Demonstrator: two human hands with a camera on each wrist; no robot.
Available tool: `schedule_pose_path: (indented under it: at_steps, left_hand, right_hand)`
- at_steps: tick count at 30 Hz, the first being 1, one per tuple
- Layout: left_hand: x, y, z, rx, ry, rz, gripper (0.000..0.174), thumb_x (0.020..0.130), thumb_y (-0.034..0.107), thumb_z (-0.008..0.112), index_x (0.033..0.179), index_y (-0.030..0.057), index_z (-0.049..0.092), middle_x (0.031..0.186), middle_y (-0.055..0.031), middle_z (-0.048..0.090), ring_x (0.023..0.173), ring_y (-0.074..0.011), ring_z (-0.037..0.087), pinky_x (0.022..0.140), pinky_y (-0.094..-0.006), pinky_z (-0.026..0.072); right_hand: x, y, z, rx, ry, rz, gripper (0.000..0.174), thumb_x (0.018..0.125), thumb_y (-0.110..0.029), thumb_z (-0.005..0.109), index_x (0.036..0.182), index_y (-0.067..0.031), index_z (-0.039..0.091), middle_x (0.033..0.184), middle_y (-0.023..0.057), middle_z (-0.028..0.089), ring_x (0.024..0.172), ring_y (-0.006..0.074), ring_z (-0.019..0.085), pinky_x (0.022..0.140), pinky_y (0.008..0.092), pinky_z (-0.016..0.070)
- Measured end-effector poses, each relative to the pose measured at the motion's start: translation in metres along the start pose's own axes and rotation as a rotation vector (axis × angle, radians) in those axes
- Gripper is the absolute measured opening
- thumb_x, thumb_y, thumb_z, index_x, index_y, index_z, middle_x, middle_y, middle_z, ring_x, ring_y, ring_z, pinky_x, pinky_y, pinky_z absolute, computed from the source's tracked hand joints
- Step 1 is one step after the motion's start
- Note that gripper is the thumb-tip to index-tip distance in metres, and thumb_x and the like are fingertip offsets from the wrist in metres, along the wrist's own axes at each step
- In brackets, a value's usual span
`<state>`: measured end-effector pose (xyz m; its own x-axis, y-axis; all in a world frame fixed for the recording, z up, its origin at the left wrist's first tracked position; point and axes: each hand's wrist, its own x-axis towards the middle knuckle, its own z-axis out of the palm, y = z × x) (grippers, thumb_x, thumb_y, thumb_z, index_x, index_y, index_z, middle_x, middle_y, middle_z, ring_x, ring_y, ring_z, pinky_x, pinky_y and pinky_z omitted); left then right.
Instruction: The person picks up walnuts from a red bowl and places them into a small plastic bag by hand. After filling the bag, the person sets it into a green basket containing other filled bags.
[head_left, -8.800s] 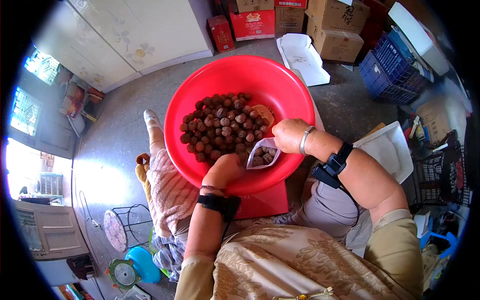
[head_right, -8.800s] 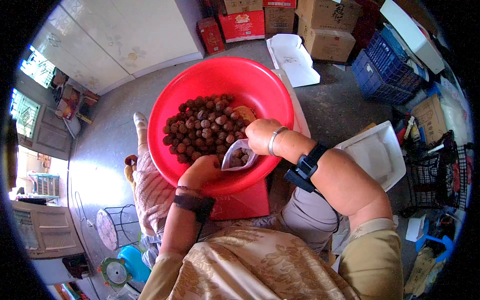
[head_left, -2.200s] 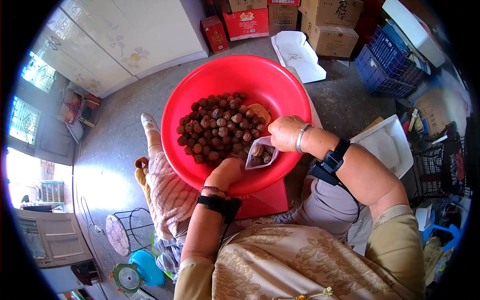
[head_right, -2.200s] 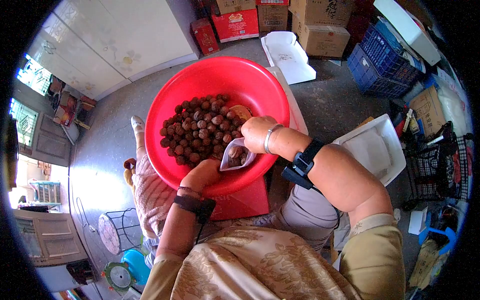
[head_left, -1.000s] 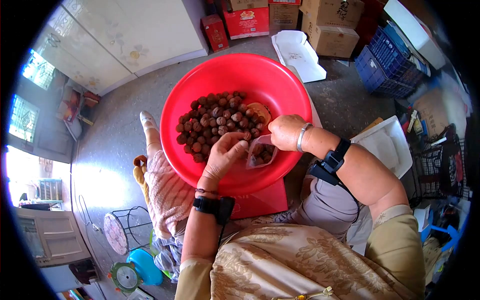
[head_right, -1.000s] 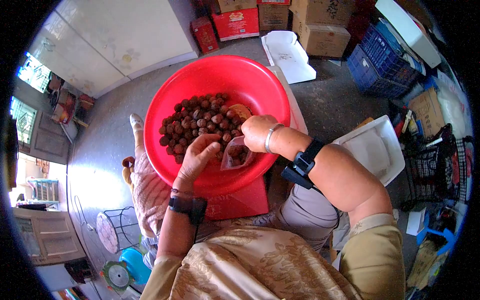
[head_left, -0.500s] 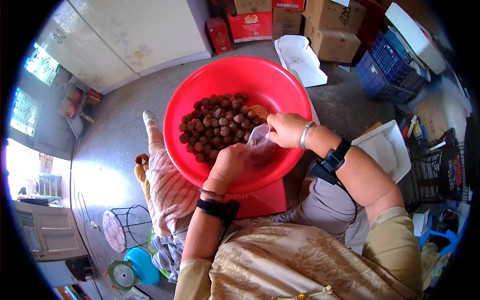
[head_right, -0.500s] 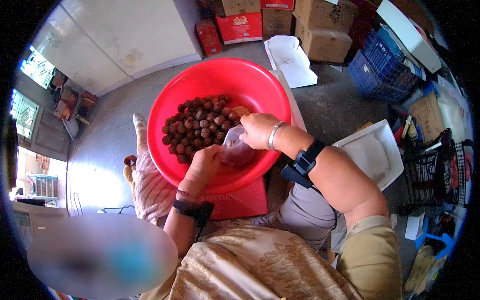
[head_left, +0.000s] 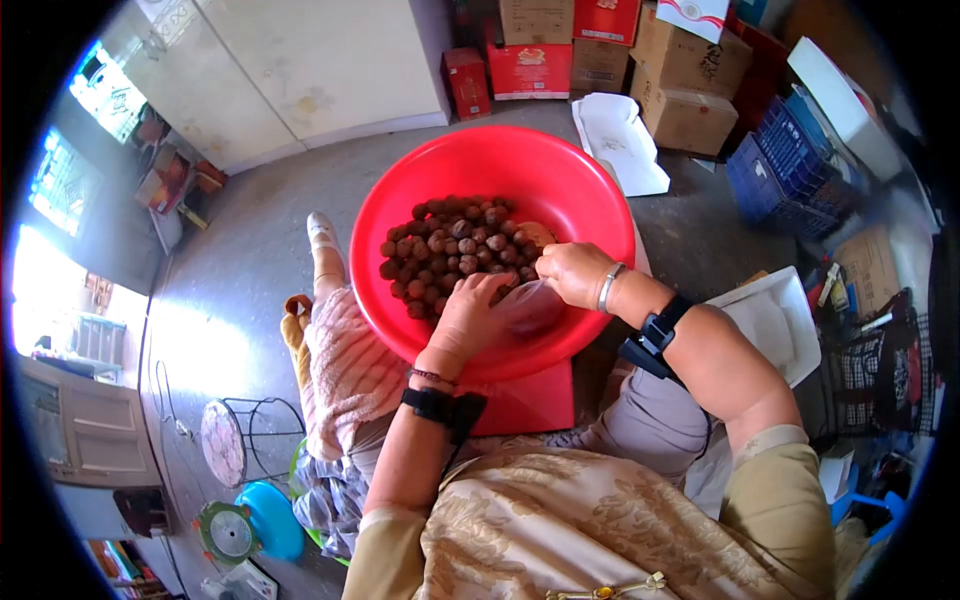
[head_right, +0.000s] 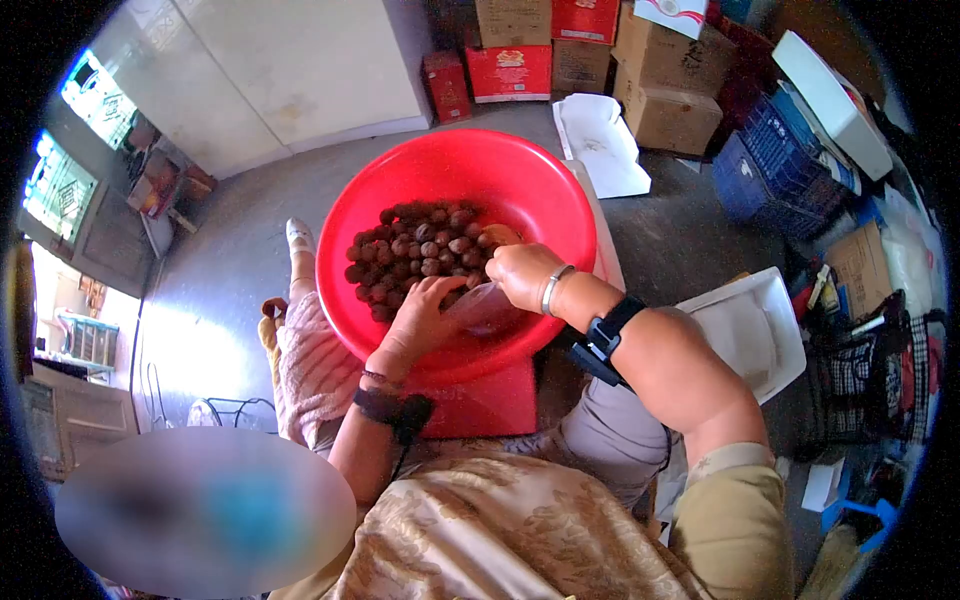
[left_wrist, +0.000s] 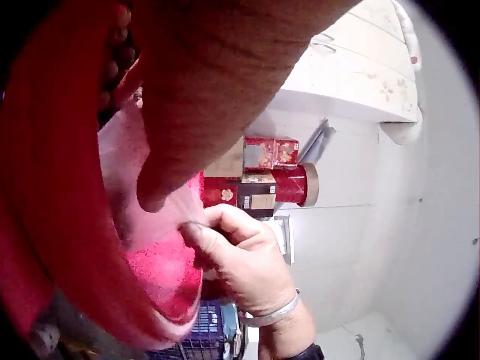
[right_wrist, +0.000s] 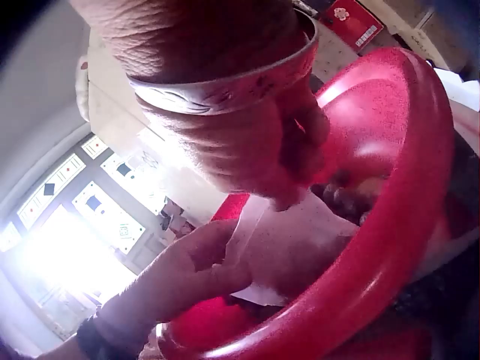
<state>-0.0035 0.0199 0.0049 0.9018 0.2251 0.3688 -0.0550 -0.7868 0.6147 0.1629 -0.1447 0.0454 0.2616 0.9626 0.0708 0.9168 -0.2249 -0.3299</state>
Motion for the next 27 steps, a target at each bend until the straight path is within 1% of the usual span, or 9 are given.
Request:
schedule_pose_path:
  at_steps: [3, 4, 7, 14, 16, 19, 21, 25, 27]
  left_hand:
    - [0.005, 0.009, -0.007, -0.065, -0.074, 0.073, 0.030, 0.080, 0.017, 0.073, 0.109, 0.0078, 0.071, 0.111, -0.0150, 0.069, 0.103, -0.0355, 0.065, 0.091, -0.0438, 0.0523]
    - [0.002, -0.007, 0.004, 0.053, -0.065, 0.170, 0.025, 0.082, 0.018, 0.070, 0.105, 0.0078, 0.071, 0.105, -0.0132, 0.070, 0.100, -0.0352, 0.065, 0.089, -0.0442, 0.0526]
    - [-0.004, 0.009, -0.010, 0.003, 0.039, 0.053, 0.015, 0.086, 0.017, 0.063, 0.095, 0.0069, 0.069, 0.094, -0.0149, 0.068, 0.091, -0.0354, 0.066, 0.080, -0.0444, 0.0544]
    - [-0.018, 0.031, -0.079, -0.075, 0.398, -0.034, 0.008, 0.084, 0.014, 0.062, 0.086, 0.0073, 0.066, 0.082, -0.0169, 0.065, 0.081, -0.0387, 0.065, 0.070, -0.0452, 0.0527]
    - [-0.028, 0.024, -0.106, -0.201, 0.492, 0.011, 0.005, 0.083, 0.009, 0.065, 0.082, 0.0040, 0.066, 0.080, -0.0189, 0.064, 0.076, -0.0380, 0.065, 0.067, -0.0414, 0.0521]
    - [-0.071, 0.031, -0.168, -0.549, 0.418, -0.222, 0.007, 0.094, 0.007, 0.064, 0.090, 0.0015, 0.066, 0.079, -0.0035, 0.067, 0.073, -0.0132, 0.062, 0.064, -0.0282, 0.0498]
    - [-0.113, 0.024, -0.214, -0.256, 0.504, -0.304, 0.007, 0.097, 0.005, 0.062, 0.097, 0.0010, 0.067, 0.086, 0.0022, 0.066, 0.079, -0.0066, 0.058, 0.065, -0.0235, 0.0482]
    - [-0.208, 0.003, -0.289, -0.351, 0.730, -0.385, 0.010, 0.098, 0.005, 0.060, 0.100, 0.0027, 0.069, 0.091, 0.0011, 0.068, 0.080, -0.0074, 0.060, 0.068, -0.0224, 0.0485]
    - [-0.261, 0.004, -0.317, -0.189, 0.852, -0.557, 0.010, 0.098, 0.007, 0.061, 0.099, 0.0038, 0.070, 0.085, 0.0029, 0.066, 0.075, -0.0060, 0.057, 0.065, -0.0219, 0.0463]
  right_hand:
    - [-0.001, -0.012, -0.010, 0.037, 0.072, -0.098, 0.011, 0.088, -0.014, 0.054, 0.083, -0.0076, 0.063, 0.090, 0.0141, 0.063, 0.087, 0.0374, 0.063, 0.075, 0.0462, 0.0519]
    - [0.001, -0.013, -0.010, 0.054, 0.120, -0.154, 0.010, 0.087, -0.013, 0.055, 0.083, -0.0065, 0.062, 0.088, 0.0144, 0.062, 0.086, 0.0375, 0.063, 0.075, 0.0462, 0.0518]
    - [0.009, -0.019, -0.013, 0.193, 0.207, -0.228, 0.007, 0.087, -0.010, 0.058, 0.084, -0.0034, 0.061, 0.085, 0.0153, 0.061, 0.082, 0.0360, 0.062, 0.073, 0.0439, 0.0513]
    - [0.007, -0.025, -0.032, 0.267, 0.288, 0.048, 0.021, 0.091, -0.021, 0.070, 0.090, -0.0016, 0.060, 0.077, 0.0091, 0.060, 0.067, 0.0168, 0.056, 0.063, 0.0318, 0.0464]
    - [0.006, -0.012, -0.025, 0.212, 0.277, 0.049, 0.019, 0.091, -0.018, 0.068, 0.088, -0.0013, 0.059, 0.075, 0.0105, 0.060, 0.066, 0.0196, 0.057, 0.063, 0.0334, 0.0468]
    - [0.007, -0.007, -0.018, 0.140, 0.276, -0.006, 0.017, 0.091, -0.013, 0.066, 0.085, 0.0002, 0.057, 0.074, 0.0143, 0.059, 0.066, 0.0251, 0.058, 0.063, 0.0359, 0.0475]
    - [0.005, 0.000, -0.012, 0.115, 0.246, -0.005, 0.016, 0.091, -0.010, 0.066, 0.084, 0.0009, 0.057, 0.072, 0.0157, 0.058, 0.066, 0.0275, 0.058, 0.064, 0.0374, 0.0477]
    - [0.005, 0.014, -0.001, 0.090, 0.194, 0.011, 0.016, 0.091, -0.009, 0.066, 0.082, 0.0009, 0.056, 0.073, 0.0169, 0.058, 0.067, 0.0286, 0.059, 0.065, 0.0382, 0.0474]
    - [0.004, 0.021, 0.005, 0.099, 0.189, 0.014, 0.017, 0.090, -0.009, 0.067, 0.081, 0.0008, 0.056, 0.074, 0.0183, 0.058, 0.067, 0.0316, 0.058, 0.065, 0.0393, 0.0470]
